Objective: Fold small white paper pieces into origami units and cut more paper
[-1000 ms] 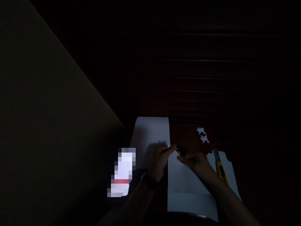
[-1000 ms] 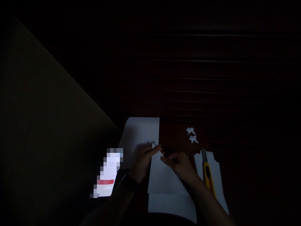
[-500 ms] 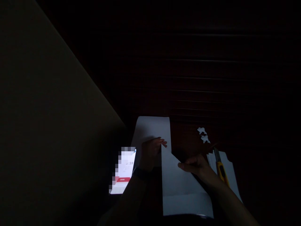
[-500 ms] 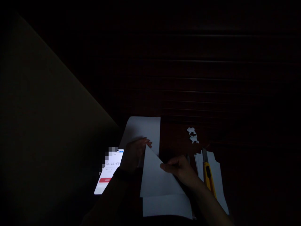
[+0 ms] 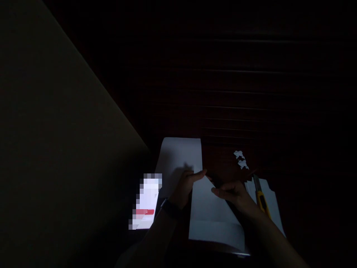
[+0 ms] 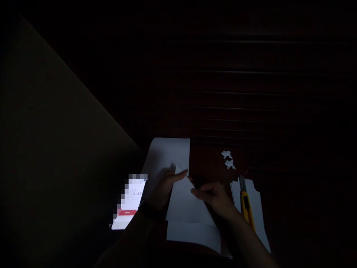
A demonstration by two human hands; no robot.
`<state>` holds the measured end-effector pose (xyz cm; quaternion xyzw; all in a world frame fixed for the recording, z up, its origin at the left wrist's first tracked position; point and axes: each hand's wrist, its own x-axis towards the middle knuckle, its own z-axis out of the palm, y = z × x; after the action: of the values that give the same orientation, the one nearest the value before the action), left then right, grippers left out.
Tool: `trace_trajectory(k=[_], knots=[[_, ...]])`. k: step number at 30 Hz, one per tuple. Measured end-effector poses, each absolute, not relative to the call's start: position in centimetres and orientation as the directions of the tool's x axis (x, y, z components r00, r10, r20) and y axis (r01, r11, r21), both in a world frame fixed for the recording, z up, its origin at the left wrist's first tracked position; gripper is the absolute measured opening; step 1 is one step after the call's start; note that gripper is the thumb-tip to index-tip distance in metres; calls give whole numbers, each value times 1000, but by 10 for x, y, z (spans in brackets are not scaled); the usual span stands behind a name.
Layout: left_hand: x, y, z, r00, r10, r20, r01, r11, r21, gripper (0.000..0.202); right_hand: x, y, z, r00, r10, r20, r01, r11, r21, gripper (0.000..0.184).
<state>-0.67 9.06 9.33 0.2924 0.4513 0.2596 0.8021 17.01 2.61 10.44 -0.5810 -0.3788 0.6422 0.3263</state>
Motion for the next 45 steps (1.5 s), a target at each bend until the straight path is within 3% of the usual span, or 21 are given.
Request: trace_trajectory(k=[12,21,25,29,31,38,45], knots=[[-35,115,96,282,683,-674,-136,724,676,35,178,25,109,-215,855,-472,214,-430,-877,32],[-48,131,101,117,708,-696,-114,706,699,25,214,32,115,-338,786,-517,268,-447,-854,32],[-36,117,106,205,684,-700,-82,724,685,28,213,39,112,31,915,-403,165,-402,-901,28],[-21,100,107,403,722,-562,-94,644,760,35,178,37,105,-109,895,-432,13,-434,-901,34],[-14,96,105,419,724,-549,-49,621,782,36,164,35,100,-131,892,-433,9,-436,-900,32],[-5,95,97,261,794,-549,7,568,823,36,160,31,91,-97,863,-495,-72,-502,-862,30],[-30,108,100,144,875,-462,51,460,886,37,168,29,99,-198,857,-476,70,-472,-879,27]])
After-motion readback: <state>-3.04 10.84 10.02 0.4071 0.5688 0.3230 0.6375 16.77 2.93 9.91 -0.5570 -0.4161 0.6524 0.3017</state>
